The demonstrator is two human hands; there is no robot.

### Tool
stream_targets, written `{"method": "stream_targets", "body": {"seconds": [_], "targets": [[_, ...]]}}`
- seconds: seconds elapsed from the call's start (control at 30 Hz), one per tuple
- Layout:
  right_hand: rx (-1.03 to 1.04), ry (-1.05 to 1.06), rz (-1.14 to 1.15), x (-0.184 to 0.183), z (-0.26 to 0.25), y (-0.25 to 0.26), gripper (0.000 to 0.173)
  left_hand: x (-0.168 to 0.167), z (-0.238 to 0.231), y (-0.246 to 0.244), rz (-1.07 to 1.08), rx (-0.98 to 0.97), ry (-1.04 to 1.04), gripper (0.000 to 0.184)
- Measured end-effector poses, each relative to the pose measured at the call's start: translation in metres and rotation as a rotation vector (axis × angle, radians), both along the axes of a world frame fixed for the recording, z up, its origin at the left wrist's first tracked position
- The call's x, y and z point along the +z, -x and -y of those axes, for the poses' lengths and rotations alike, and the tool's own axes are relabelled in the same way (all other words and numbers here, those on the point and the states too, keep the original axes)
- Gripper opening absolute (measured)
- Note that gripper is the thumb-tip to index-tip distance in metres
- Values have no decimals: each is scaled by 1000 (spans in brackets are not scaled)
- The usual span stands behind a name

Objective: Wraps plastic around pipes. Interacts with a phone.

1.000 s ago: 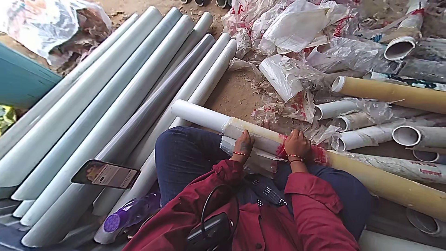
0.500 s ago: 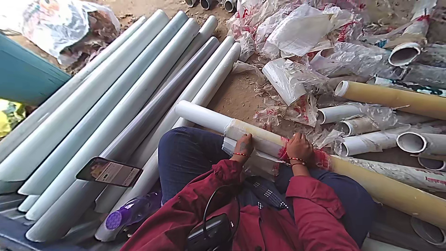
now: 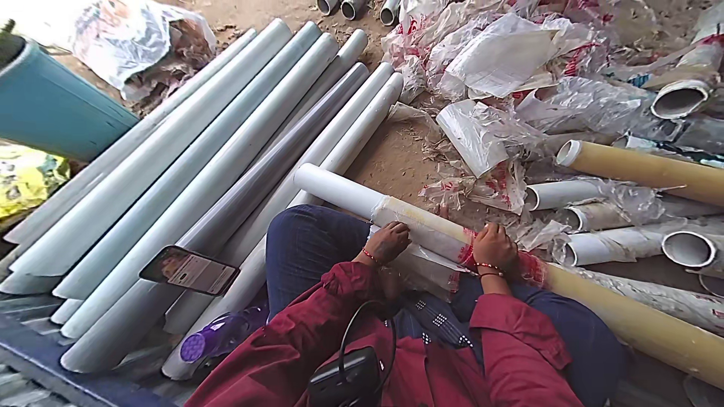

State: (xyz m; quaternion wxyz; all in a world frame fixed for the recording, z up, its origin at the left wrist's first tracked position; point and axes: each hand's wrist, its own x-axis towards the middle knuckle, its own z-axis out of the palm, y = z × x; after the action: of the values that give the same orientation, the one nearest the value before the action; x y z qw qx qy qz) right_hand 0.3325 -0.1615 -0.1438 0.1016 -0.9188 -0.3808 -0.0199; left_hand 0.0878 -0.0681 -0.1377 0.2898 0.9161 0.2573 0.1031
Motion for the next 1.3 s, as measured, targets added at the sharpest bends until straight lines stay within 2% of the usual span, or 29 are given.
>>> {"method": "stream_targets", "body": {"seconds": [0.13, 0.3, 0.37, 0.43, 0.5, 0.63, 0.73, 0.87, 0.97, 1.1, 1.2, 1.3], "targets": [[2, -4, 13, -2, -1, 0, 35, 12, -23, 14, 7, -72, 53, 27], [-4, 11, 9, -1, 0, 1, 35, 11, -56, 10, 11, -44, -94, 36], [-1, 1, 24, -1, 0, 2, 34, 13, -63, 3, -37, -77, -12, 29], [-2, -2, 29, -1, 1, 3, 33, 19, -65, -3, -111, -111, 95, 30], [4, -18, 45, -1, 3, 3, 34, 16, -60, -1, -74, -120, 134, 31], [-3, 1, 52, -3, 2, 3, 36, 5, -52, 14, 33, -148, 81, 29], [-11, 15, 44, -2, 2, 3, 36, 5, -53, 5, -61, -119, -19, 31], [-9, 11, 53, -2, 3, 3, 35, 17, -56, -8, -163, -164, 0, 23], [-1, -28, 64, -4, 5, 1, 35, 9, -49, 2, -127, -197, -43, 27], [-6, -78, 57, -6, 6, -2, 36, 14, -17, 22, -172, -184, -114, 22], [-32, -59, -2, -1, 3, -6, 39, 4, 19, 37, -76, -92, -212, 13], [-28, -31, -30, 1, -1, -6, 40, 10, 28, 34, -116, 30, -151, 15]]}}
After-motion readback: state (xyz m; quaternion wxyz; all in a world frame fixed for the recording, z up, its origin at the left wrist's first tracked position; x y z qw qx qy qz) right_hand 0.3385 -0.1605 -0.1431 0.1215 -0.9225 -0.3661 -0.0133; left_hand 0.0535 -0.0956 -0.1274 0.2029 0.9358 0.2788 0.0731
